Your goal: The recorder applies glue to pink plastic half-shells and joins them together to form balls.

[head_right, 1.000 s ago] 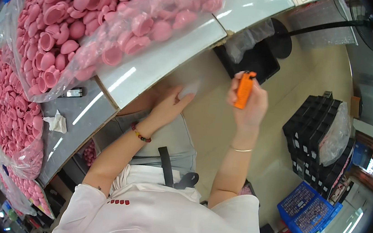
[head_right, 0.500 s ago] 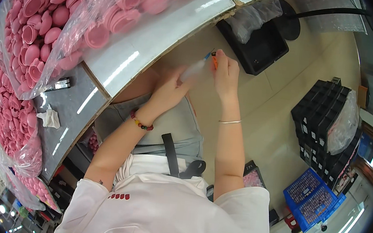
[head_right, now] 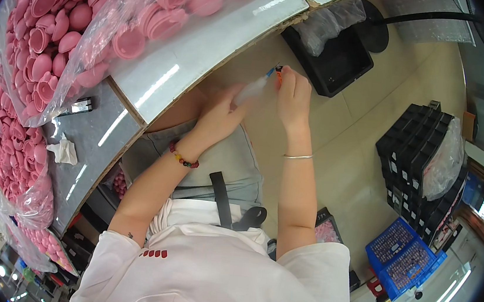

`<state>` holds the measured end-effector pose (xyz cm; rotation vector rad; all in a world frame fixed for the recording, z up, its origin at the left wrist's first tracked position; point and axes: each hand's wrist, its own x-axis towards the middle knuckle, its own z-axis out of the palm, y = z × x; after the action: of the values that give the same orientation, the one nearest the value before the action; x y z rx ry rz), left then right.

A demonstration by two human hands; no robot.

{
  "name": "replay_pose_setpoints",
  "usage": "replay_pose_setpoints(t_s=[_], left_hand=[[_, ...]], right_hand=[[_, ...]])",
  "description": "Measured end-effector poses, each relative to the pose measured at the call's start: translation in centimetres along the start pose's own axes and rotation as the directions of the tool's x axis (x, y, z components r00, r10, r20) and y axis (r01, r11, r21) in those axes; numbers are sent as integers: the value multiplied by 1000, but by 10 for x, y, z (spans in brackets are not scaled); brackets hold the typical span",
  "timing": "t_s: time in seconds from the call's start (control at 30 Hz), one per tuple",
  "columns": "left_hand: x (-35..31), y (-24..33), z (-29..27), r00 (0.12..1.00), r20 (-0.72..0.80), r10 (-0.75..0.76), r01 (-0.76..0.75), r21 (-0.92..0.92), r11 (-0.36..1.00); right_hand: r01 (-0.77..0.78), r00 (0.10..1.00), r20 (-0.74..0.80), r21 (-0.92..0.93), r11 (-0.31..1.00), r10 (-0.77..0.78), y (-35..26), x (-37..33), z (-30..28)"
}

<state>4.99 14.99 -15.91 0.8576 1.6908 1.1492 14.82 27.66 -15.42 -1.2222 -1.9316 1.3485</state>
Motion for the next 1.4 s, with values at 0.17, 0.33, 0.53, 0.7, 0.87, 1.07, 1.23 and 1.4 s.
replay_pose_setpoints(t_s=[0.17, 0.33, 0.53, 0.7, 0.87, 1.07, 1.23, 1.4], left_hand=[[0, 1, -1, 1000, 1, -9, 9, 34, 999], [0, 1, -2, 1000, 12, -21, 21, 32, 999], [0, 3, -1, 1000, 3, -3, 3, 29, 1000], [0, 3, -2, 1000, 13, -10, 10, 21, 1000], [-1, 5, -2, 1000, 0, -28, 28, 28, 999], [-1, 10, -4, 999, -12, -35, 35, 0, 999], [-1, 9, -3, 999, -37, -7, 7, 5, 1000], [-2, 12, -4, 1000, -29, -8, 9, 8, 1000]], right_hand=[[7, 1000, -1, -37, 999, -7, 0, 0, 0], [10, 1000, -8, -20, 1000, -10, 4, 1, 1], [20, 1000, -5, -37, 999, -20, 4, 1, -1], [29, 999, -12, -47, 999, -29, 0, 0, 0], [12, 1000, -6, -68, 998, -12, -1, 0, -1], [10, 1000, -16, -74, 997, -11, -5, -1, -2], [19, 1000, -17, -82, 996, -20, -6, 0, -2], [-29, 1000, 3, -110, 994, 29, -10, -1, -4]])
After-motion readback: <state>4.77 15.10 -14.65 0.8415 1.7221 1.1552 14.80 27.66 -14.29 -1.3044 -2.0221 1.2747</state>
